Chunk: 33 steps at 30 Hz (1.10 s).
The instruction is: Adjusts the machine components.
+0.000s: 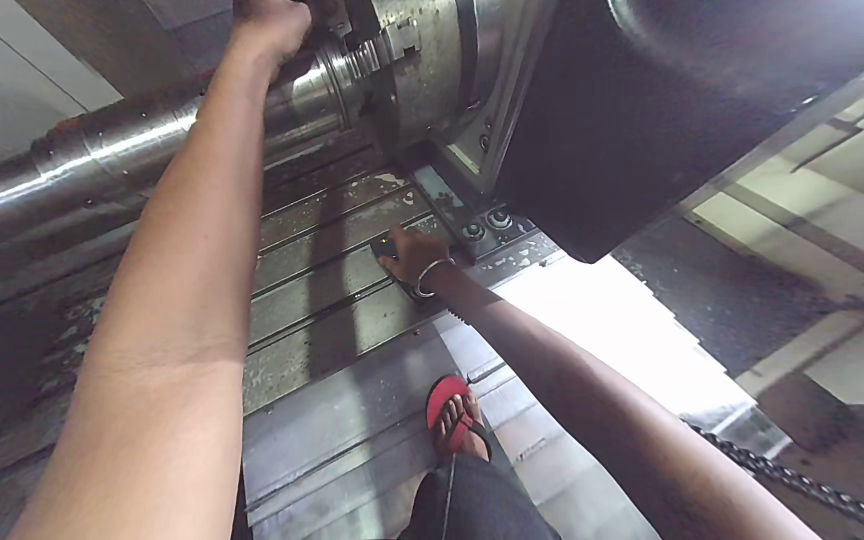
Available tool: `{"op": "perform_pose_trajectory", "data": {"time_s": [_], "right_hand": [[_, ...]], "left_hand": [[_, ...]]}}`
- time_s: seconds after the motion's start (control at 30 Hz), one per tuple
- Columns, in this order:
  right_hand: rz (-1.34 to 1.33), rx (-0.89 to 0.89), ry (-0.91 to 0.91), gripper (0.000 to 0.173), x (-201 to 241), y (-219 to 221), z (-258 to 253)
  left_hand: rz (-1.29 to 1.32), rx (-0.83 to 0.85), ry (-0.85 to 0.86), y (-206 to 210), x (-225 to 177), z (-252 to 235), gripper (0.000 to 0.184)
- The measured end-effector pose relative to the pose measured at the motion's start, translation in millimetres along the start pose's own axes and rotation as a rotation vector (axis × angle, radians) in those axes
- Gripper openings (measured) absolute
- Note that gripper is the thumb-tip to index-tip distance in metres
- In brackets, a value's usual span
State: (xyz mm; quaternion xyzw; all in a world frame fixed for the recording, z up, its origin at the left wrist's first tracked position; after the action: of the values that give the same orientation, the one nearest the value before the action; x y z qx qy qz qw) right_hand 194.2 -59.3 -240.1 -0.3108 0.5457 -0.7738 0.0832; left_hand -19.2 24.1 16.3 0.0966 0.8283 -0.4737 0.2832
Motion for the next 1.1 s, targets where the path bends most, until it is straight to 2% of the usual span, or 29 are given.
{"op": "perform_pose_trajectory", "data": {"time_s": [0.3, 0.63, 0.77, 1.1], "right_hand": [[-0.001, 0.004, 0.003, 0.068, -2.7, -0.2, -1.1], [-0.016, 0.006, 0.011, 0.066, -2.5, -1.7, 0.0], [-0.017, 0.021, 0.021, 0.065, -1.7, -2.4, 0.2], [-0.011, 0.014, 0.018, 0.063, -1.0, 0.6, -1.9]], "left_hand": [[-0.043, -0.018, 0.022, -1.2, -0.1, -1.0, 0.033], [-0.009, -0.020, 0.041, -0.6, 3.6, -7.4, 0.036], [0.055, -0.013, 0.041, 0.1, 3.0, -5.4, 0.030], [0.075, -0.022, 0.036, 0.1, 4.5, -7.1, 0.031]]}}
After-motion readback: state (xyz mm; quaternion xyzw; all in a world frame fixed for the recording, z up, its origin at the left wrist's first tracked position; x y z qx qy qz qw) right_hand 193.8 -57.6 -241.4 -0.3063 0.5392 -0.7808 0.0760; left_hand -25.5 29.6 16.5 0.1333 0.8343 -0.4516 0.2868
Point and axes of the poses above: each hand's wrist, its own z-axis away from the middle knuckle, its own y-axis out of the palm, x = y × z, the point moved 3 cm from there along -z, towards the middle knuckle, and after that the axes turned 3 degrees about -x, right-handed, at the moved point
